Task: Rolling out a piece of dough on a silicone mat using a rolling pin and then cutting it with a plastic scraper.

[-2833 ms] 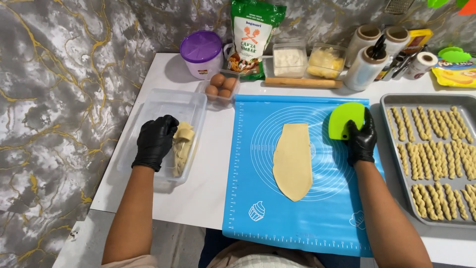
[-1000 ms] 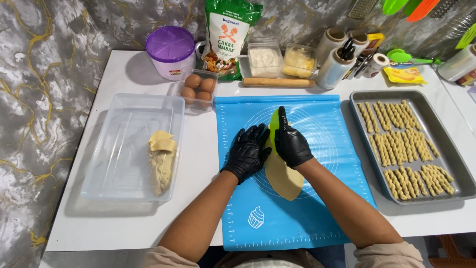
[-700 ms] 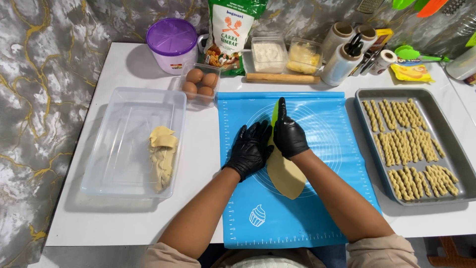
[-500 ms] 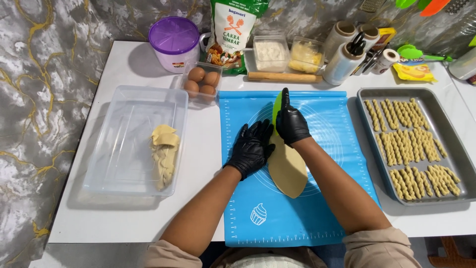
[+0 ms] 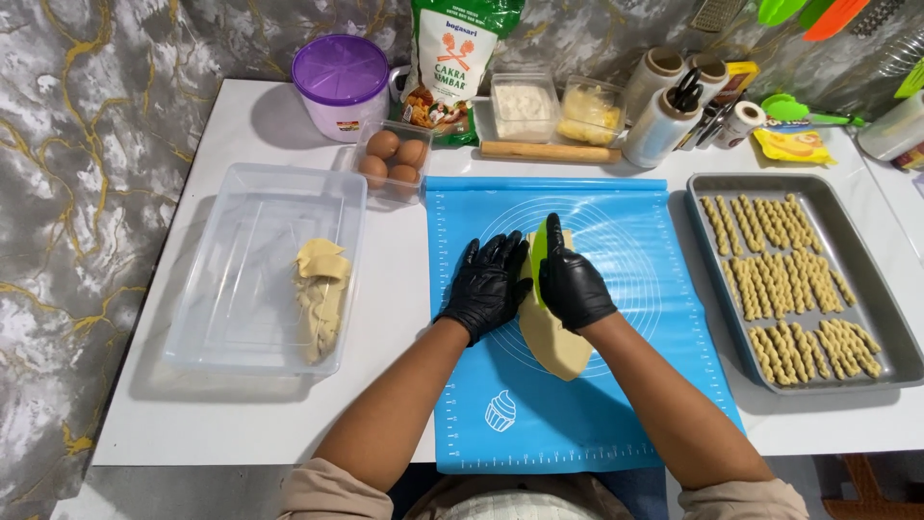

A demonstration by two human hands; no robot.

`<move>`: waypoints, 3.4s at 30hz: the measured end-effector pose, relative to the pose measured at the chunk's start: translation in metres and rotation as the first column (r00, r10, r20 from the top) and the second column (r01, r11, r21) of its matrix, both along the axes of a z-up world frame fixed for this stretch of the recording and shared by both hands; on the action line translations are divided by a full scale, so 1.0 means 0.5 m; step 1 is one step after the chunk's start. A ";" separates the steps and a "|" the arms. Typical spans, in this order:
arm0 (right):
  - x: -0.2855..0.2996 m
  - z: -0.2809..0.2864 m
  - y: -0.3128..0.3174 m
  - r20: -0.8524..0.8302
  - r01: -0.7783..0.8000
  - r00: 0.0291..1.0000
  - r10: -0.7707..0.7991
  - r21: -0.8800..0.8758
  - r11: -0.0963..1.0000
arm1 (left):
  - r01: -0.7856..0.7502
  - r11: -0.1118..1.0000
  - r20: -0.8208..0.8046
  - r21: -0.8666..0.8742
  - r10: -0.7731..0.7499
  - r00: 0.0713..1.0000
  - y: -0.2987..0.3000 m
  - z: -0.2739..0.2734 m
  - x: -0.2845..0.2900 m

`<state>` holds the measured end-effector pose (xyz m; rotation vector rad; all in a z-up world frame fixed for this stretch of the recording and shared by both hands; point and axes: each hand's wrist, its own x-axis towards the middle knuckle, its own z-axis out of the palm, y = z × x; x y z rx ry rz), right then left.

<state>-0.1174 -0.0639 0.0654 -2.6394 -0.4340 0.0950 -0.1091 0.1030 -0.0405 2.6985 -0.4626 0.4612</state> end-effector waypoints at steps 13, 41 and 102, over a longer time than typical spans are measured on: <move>0.092 -0.123 -0.020 0.234 -0.087 0.941 0.243 -0.527 0.845 | 0.000 1.000 -0.029 -0.003 0.000 1.000 0.002 0.013 -0.008; -0.160 0.022 -0.019 0.150 -0.101 0.978 0.147 -0.274 0.956 | 0.028 0.998 -0.101 0.055 -0.022 0.995 0.004 0.039 -0.020; 0.152 0.024 -0.151 -0.225 0.410 0.899 -0.376 0.736 0.538 | -0.070 0.996 -0.112 -0.059 0.063 0.992 0.018 0.037 0.046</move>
